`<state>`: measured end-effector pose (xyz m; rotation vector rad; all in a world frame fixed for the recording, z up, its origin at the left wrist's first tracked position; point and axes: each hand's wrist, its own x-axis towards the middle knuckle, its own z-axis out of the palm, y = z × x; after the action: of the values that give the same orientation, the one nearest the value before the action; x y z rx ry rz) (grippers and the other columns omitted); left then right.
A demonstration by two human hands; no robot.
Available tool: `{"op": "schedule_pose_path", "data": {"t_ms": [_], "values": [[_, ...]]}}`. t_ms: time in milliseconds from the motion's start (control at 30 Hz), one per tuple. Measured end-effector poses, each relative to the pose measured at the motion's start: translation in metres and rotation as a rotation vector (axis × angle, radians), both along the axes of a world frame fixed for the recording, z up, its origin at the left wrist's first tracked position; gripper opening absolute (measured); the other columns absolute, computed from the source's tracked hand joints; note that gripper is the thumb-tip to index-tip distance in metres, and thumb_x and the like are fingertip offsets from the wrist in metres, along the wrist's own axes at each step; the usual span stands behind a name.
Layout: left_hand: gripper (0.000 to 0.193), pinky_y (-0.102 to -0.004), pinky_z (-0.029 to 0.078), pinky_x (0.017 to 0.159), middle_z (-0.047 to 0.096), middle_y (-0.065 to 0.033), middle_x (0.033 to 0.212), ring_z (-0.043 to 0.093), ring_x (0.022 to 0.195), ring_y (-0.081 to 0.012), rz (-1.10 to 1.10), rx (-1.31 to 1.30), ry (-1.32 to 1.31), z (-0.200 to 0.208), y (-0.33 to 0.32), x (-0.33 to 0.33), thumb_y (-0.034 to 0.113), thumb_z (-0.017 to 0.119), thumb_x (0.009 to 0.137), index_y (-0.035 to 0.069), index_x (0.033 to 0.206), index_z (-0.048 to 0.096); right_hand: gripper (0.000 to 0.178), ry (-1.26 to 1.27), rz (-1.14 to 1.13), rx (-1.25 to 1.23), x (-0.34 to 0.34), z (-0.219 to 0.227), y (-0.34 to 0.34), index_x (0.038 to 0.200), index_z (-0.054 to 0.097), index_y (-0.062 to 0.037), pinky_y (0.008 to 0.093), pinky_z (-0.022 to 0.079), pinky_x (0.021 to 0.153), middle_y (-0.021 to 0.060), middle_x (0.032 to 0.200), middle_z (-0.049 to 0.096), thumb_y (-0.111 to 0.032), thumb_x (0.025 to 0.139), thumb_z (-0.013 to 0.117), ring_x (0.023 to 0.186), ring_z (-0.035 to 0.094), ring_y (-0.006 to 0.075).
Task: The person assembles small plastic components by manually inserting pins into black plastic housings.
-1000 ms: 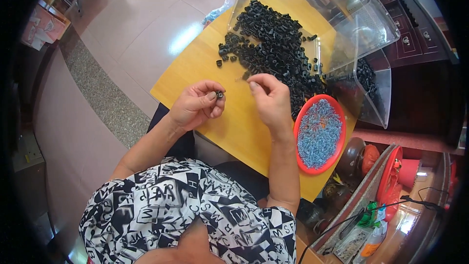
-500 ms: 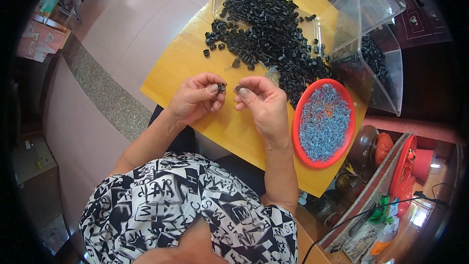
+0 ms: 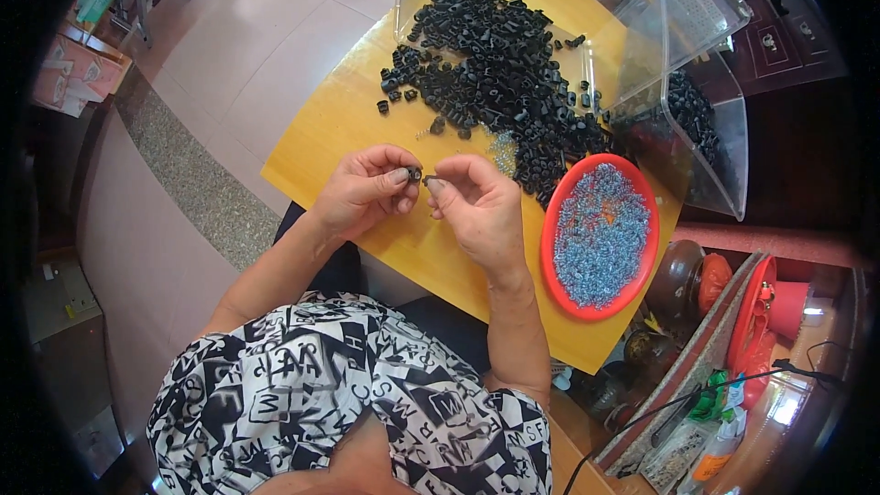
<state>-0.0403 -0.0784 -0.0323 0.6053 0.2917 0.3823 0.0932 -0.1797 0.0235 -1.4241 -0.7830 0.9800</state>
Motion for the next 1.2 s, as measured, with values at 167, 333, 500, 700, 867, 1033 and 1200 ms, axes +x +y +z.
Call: {"op": "schedule_pose_path", "data": {"t_ms": [167, 333, 500, 700, 867, 1033, 1200], "values": [[0.015, -0.0214, 0.047, 0.060, 0.059, -0.0057, 0.078, 0.056, 0.065, -0.0107, 0.017, 0.058, 0.018, 0.000, -0.003, 0.001, 0.007, 0.055, 0.085, 0.000, 0.098, 0.056, 0.008, -0.006, 0.009, 0.003, -0.002, -0.003, 0.000, 0.086, 0.054, 0.0021, 0.0196, 0.047, 0.055, 0.0030, 0.074, 0.057, 0.002, 0.079, 0.057, 0.063, 0.056, 0.0077], [0.014, -0.0207, 0.047, 0.059, 0.059, -0.0051, 0.079, 0.055, 0.065, -0.0094, 0.048, 0.172, 0.035, 0.002, -0.008, 0.002, 0.006, 0.055, 0.084, -0.002, 0.096, 0.056, 0.006, -0.048, 0.020, -0.027, -0.002, -0.004, -0.001, 0.084, 0.055, 0.0012, 0.0187, 0.045, 0.055, 0.0014, 0.073, 0.057, 0.003, 0.078, 0.056, 0.063, 0.055, 0.0059], [0.012, -0.0204, 0.045, 0.058, 0.059, -0.0039, 0.077, 0.054, 0.064, -0.0086, 0.091, 0.321, 0.086, 0.000, -0.011, 0.002, 0.003, 0.054, 0.084, -0.003, 0.094, 0.057, 0.004, -0.098, 0.055, -0.094, 0.000, -0.003, -0.002, 0.079, 0.056, 0.0002, 0.0177, 0.042, 0.054, -0.0010, 0.070, 0.056, 0.003, 0.076, 0.057, 0.061, 0.052, 0.0036], [0.009, -0.0205, 0.044, 0.055, 0.058, -0.0020, 0.072, 0.053, 0.061, -0.0072, 0.190, 0.698, 0.227, 0.005, -0.017, 0.002, 0.001, 0.055, 0.081, -0.002, 0.089, 0.059, 0.003, -0.147, 0.108, -0.104, 0.005, -0.012, 0.001, 0.076, 0.056, -0.0006, 0.0173, 0.039, 0.053, -0.0019, 0.067, 0.055, 0.002, 0.075, 0.058, 0.061, 0.049, 0.0017], [0.008, -0.0208, 0.043, 0.053, 0.057, -0.0016, 0.068, 0.053, 0.059, -0.0066, 0.245, 0.943, 0.270, 0.002, -0.015, 0.003, 0.000, 0.055, 0.080, -0.001, 0.087, 0.060, 0.002, -0.378, 0.110, -0.088, 0.002, -0.014, -0.002, 0.077, 0.056, 0.0003, 0.0177, 0.040, 0.052, -0.0004, 0.066, 0.056, 0.001, 0.075, 0.058, 0.060, 0.050, 0.0029], [0.007, -0.0202, 0.043, 0.052, 0.058, -0.0025, 0.069, 0.052, 0.059, -0.0062, 0.181, 0.582, 0.204, 0.003, -0.013, 0.001, 0.000, 0.054, 0.081, -0.002, 0.086, 0.059, 0.005, -0.003, 0.185, -0.036, 0.012, -0.018, 0.001, 0.079, 0.057, 0.0005, 0.0199, 0.044, 0.053, 0.0026, 0.067, 0.058, 0.000, 0.076, 0.061, 0.060, 0.055, 0.0077], [0.006, -0.0198, 0.043, 0.051, 0.058, -0.0030, 0.069, 0.052, 0.058, -0.0061, 0.163, 0.551, 0.163, 0.001, -0.013, 0.001, -0.001, 0.054, 0.081, -0.002, 0.085, 0.058, 0.011, 0.298, 0.261, 0.084, 0.019, -0.038, 0.004, 0.082, 0.057, 0.0002, 0.0222, 0.048, 0.055, 0.0053, 0.069, 0.060, -0.005, 0.075, 0.065, 0.061, 0.058, 0.0113]]}}
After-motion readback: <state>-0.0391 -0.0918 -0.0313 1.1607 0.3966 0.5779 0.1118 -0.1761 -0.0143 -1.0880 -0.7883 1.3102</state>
